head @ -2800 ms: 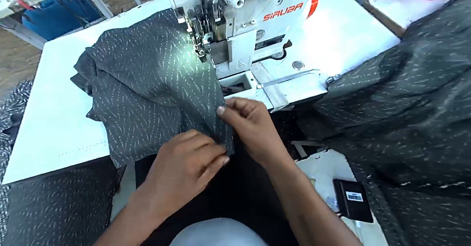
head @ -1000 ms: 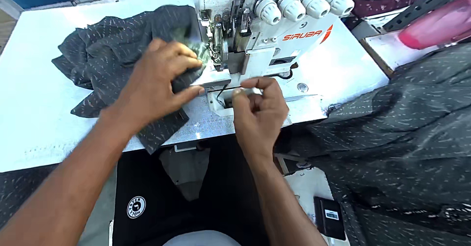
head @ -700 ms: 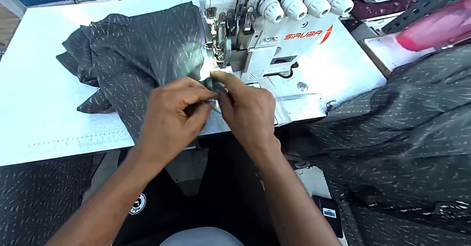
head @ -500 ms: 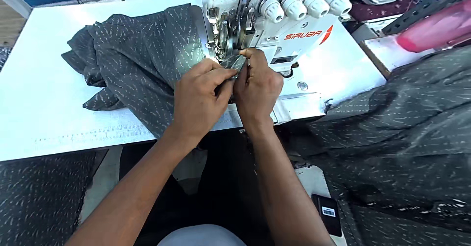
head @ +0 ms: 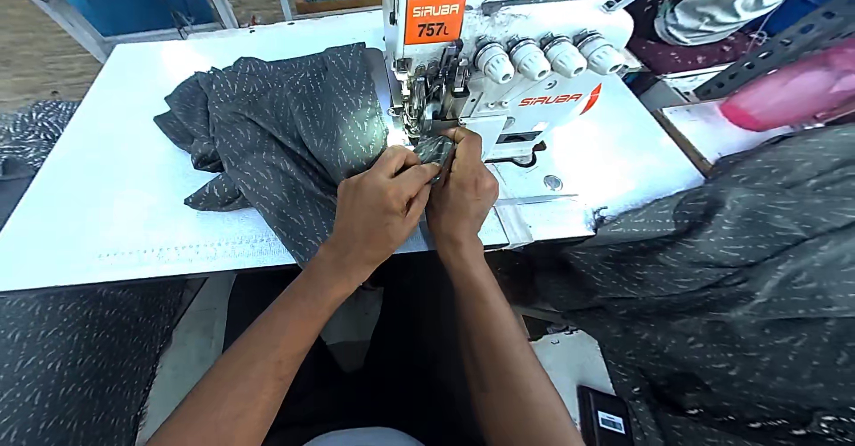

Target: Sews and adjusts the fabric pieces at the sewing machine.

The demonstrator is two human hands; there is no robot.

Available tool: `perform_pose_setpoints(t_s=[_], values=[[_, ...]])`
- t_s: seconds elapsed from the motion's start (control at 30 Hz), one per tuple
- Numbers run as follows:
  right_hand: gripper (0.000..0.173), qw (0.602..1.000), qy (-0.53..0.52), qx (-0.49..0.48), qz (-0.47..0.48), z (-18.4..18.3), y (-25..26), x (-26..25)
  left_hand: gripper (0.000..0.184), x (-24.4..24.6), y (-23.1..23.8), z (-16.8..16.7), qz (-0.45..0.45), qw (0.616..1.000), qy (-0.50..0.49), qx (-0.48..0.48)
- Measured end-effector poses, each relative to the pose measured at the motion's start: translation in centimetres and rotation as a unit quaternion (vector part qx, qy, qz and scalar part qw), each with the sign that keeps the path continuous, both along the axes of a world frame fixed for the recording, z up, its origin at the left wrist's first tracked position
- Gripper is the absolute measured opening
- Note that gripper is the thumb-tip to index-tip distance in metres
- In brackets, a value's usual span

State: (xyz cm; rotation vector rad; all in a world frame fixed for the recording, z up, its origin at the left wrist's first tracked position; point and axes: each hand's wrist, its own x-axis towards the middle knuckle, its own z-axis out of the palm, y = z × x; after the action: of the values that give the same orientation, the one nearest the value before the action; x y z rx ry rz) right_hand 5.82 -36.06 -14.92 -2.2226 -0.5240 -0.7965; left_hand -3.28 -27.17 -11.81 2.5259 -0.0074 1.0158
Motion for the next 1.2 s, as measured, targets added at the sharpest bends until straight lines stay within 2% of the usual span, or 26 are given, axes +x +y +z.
perform_pose_setpoints(t_s=[0.13, 0.2, 0.27, 0.33, 0.4, 0.43, 0.5, 0.53, 0.57, 0.63, 0.67, 0.8, 0.9, 0.97, 1.03, 1.07, 1.13, 1.17, 1.2], values=[[0.021, 0.997, 0.024, 0.06, 0.03, -0.7, -0.4, -0.4, 0.019, -0.4, 0.3, -0.3, -0.01, 1.0, 0.005, 0.0], [0.021, 0.989, 0.05, 0.112, 0.081, -1.2, -1.4, -1.1, 0.018, -0.9, 1.0, -0.7, -0.038, 0.999, 0.003, 0.016], [0.026, 0.967, 0.118, 0.149, 0.171, -0.8, -3.4, -3.5, 0.017, -2.1, 1.5, -0.6, -0.1, 0.994, -0.002, 0.052], [0.042, 0.904, 0.243, 0.207, 0.284, -0.2, -6.1, -5.9, 0.016, -4.4, 1.9, 0.6, -0.178, 0.979, 0.013, 0.095], [0.07, 0.798, 0.389, 0.273, 0.371, 0.2, -7.7, -6.4, 0.015, -6.8, 1.9, 1.6, -0.224, 0.965, 0.034, 0.129], [0.074, 0.763, 0.439, 0.272, 0.39, 0.4, -8.0, -6.3, 0.016, -7.5, 1.9, 1.7, -0.238, 0.959, 0.049, 0.143], [0.056, 0.741, 0.476, 0.249, 0.404, 1.1, -7.0, -5.6, 0.017, -7.3, 1.6, 1.7, -0.236, 0.957, 0.066, 0.158], [0.045, 0.729, 0.48, 0.27, 0.406, 1.4, -6.0, -5.2, 0.017, -6.6, 1.6, 1.8, -0.218, 0.962, 0.062, 0.149], [0.038, 0.698, 0.492, 0.32, 0.41, 1.8, -5.2, -5.0, 0.017, -5.9, 1.7, 2.1, -0.195, 0.97, 0.056, 0.137], [0.027, 0.599, 0.515, 0.467, 0.396, 2.6, -4.0, -4.3, 0.017, -4.8, 1.3, 2.7, -0.167, 0.977, 0.034, 0.127], [0.022, 0.573, 0.512, 0.519, 0.374, 2.8, -3.7, -3.9, 0.016, -4.7, 0.9, 2.5, -0.167, 0.977, 0.03, 0.127], [0.023, 0.492, 0.505, 0.643, 0.299, 4.0, -3.3, -1.7, 0.017, -4.9, 0.6, -0.1, -0.144, 0.983, 0.058, 0.102], [0.018, 0.463, 0.466, 0.7, 0.281, 3.5, -2.5, -0.7, 0.017, -4.1, 0.5, -0.4, -0.111, 0.991, 0.04, 0.063], [0.021, 0.47, 0.454, 0.707, 0.269, 2.8, -2.2, -1.0, 0.016, -3.6, 0.2, -0.1, -0.089, 0.994, 0.028, 0.053], [0.027, 0.529, 0.441, 0.66, 0.301, 1.9, -3.2, -2.6, 0.017, -4.2, 0.6, 0.5, -0.094, 0.992, 0.033, 0.073], [0.031, 0.584, 0.43, 0.605, 0.328, 1.4, -4.4, -3.9, 0.018, -5.3, 0.8, 0.8, -0.113, 0.988, 0.039, 0.096], [0.041, 0.737, 0.394, 0.435, 0.336, 0.5, -7.0, -6.3, 0.018, -8.3, 1.2, 1.4, -0.166, 0.973, 0.048, 0.151], [0.048, 0.793, 0.365, 0.353, 0.336, 0.3, -7.8, -6.8, 0.019, -9.5, 1.0, 1.3, -0.196, 0.964, 0.056, 0.17], [0.055, 0.826, 0.35, 0.275, 0.346, 0.4, -8.1, -7.1, 0.021, -10.5, 0.7, 1.1, -0.235, 0.953, 0.073, 0.178]])
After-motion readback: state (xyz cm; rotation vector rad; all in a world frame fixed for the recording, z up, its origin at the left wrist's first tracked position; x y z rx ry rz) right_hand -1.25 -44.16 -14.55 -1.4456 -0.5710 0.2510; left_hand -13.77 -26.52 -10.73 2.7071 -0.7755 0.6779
